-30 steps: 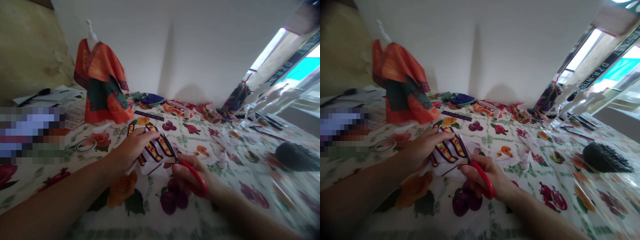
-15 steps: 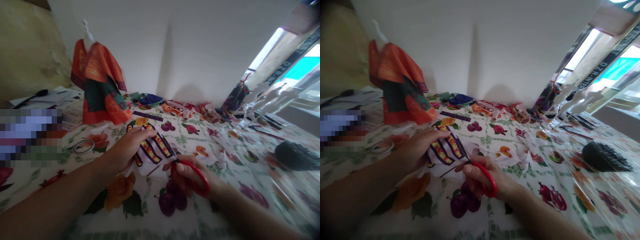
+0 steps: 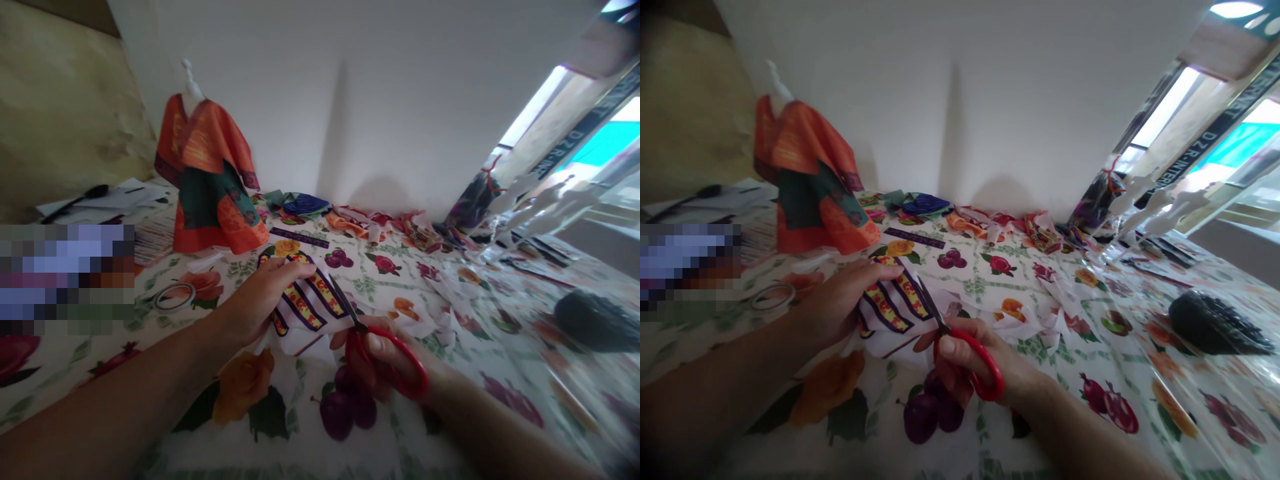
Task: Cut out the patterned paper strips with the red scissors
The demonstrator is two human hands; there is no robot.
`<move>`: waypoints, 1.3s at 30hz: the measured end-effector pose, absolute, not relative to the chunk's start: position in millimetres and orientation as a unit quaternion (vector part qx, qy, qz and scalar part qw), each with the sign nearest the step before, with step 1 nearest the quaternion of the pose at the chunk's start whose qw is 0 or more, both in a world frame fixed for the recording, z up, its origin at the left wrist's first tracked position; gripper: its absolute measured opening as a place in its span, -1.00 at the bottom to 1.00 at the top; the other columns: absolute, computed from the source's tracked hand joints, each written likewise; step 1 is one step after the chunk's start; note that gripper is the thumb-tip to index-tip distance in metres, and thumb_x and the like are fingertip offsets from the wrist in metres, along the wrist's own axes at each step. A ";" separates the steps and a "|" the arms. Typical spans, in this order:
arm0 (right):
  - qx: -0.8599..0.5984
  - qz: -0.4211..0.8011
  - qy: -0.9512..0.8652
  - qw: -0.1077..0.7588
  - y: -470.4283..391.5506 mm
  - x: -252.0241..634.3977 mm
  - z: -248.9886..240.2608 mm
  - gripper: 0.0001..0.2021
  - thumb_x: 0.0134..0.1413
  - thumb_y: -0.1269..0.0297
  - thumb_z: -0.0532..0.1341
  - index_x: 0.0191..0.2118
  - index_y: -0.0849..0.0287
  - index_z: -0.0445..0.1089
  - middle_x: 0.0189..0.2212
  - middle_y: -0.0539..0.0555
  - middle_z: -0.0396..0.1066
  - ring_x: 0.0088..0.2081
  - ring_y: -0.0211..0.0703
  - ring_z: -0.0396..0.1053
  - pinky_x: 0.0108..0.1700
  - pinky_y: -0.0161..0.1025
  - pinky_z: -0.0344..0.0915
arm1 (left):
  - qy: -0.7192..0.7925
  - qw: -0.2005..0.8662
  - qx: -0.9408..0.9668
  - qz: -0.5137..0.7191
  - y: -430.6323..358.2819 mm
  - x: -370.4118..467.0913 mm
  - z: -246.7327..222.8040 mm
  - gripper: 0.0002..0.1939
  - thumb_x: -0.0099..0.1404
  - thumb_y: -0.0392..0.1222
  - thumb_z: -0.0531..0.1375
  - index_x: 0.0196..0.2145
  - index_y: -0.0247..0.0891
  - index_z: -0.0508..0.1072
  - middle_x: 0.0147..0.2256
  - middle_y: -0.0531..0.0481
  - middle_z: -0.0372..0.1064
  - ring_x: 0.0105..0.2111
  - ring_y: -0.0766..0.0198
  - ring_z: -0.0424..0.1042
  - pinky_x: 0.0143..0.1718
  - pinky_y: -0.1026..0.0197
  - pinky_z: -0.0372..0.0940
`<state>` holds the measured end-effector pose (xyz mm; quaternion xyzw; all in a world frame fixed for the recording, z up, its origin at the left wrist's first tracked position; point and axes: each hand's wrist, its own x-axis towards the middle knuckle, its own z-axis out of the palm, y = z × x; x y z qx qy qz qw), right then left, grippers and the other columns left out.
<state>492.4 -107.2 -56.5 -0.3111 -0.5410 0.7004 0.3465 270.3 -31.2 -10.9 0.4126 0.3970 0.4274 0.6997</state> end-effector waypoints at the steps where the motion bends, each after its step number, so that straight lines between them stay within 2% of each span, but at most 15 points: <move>1: -0.314 0.701 -0.538 0.348 -107.3 492.0 -56.7 -0.53 0.37 -0.19 0.31 -0.02 0.19 0.54 -0.55 -0.08 0.32 -0.64 -0.34 0.21 -0.57 -0.42 0.17 | 0.403 0.695 0.411 0.431 -31.3 270.4 -10.6 -0.82 0.07 -0.18 0.39 -0.61 -0.25 0.53 -0.62 0.04 0.50 -0.64 0.32 0.46 -0.65 0.37 0.30; 5: -0.337 0.704 -0.522 0.344 -107.4 491.2 -55.5 -0.51 0.34 -0.21 0.32 -0.02 0.19 0.53 -0.54 -0.07 0.32 -0.62 -0.33 0.20 -0.57 -0.41 0.15 | 0.414 0.684 0.396 0.452 -31.6 271.1 -10.0 -0.83 -0.02 -0.18 0.45 -0.59 -0.25 0.54 -0.61 0.07 0.50 -0.62 0.33 0.45 -0.64 0.37 0.31; 11: -0.290 0.720 -0.530 0.343 -105.5 495.2 -60.1 -0.53 0.44 -0.15 0.24 0.05 0.21 0.53 -0.55 -0.05 0.33 -0.63 -0.34 0.17 -0.59 -0.44 0.09 | 0.377 0.701 0.395 0.458 -32.2 269.1 -11.3 -0.80 0.04 -0.19 0.45 -0.60 -0.25 0.52 -0.60 0.09 0.48 -0.61 0.35 0.46 -0.58 0.38 0.33; 17: -0.262 0.738 -0.528 0.327 -103.6 498.6 -64.9 -0.50 0.39 -0.18 0.28 0.03 0.23 0.52 -0.54 -0.05 0.32 -0.62 -0.32 0.22 -0.56 -0.44 0.18 | 0.385 0.700 0.408 0.443 -34.9 267.6 -7.1 -0.82 0.02 -0.17 0.44 -0.56 -0.27 0.55 -0.58 0.05 0.50 -0.58 0.34 0.45 -0.56 0.36 0.33; 21: -0.235 0.744 -0.528 0.334 -101.0 500.3 -68.5 -0.52 0.43 -0.16 0.25 0.03 0.24 0.51 -0.52 -0.04 0.33 -0.62 -0.33 0.24 -0.55 -0.44 0.23 | 0.393 0.697 0.415 0.434 -36.5 267.4 -6.6 -0.82 0.01 -0.14 0.43 -0.55 -0.27 0.55 -0.56 0.03 0.51 -0.53 0.27 0.50 -0.48 0.31 0.39; 26: -0.198 0.755 -0.524 0.340 -98.6 502.5 -72.8 -0.50 0.48 -0.12 0.23 0.08 0.30 0.52 -0.50 0.01 0.38 -0.62 -0.36 0.26 -0.59 -0.52 0.21 | 0.405 0.686 0.398 0.455 -36.0 268.9 -8.2 -0.78 -0.01 -0.12 0.45 -0.56 -0.26 0.52 -0.59 0.06 0.47 -0.59 0.29 0.45 -0.53 0.31 0.36; 33: -0.211 0.744 -0.537 0.337 -99.8 499.1 -68.1 -0.46 0.43 -0.13 0.28 0.09 0.35 0.53 -0.49 0.04 0.40 -0.58 -0.36 0.30 -0.54 -0.51 0.28 | 0.431 0.676 0.393 0.451 -36.9 272.9 -7.0 -0.73 -0.04 -0.10 0.46 -0.57 -0.24 0.46 -0.61 0.11 0.42 -0.62 0.34 0.40 -0.61 0.35 0.28; 39: -0.246 0.732 -0.536 0.341 -101.7 495.1 -58.8 -0.48 0.39 -0.16 0.32 0.04 0.30 0.56 -0.49 0.00 0.37 -0.57 -0.37 0.31 -0.51 -0.52 0.28 | 0.451 0.672 0.429 0.402 -38.2 276.4 -13.0 -0.74 -0.02 -0.03 0.43 -0.50 -0.25 0.53 -0.53 0.04 0.51 -0.53 0.27 0.49 -0.50 0.31 0.36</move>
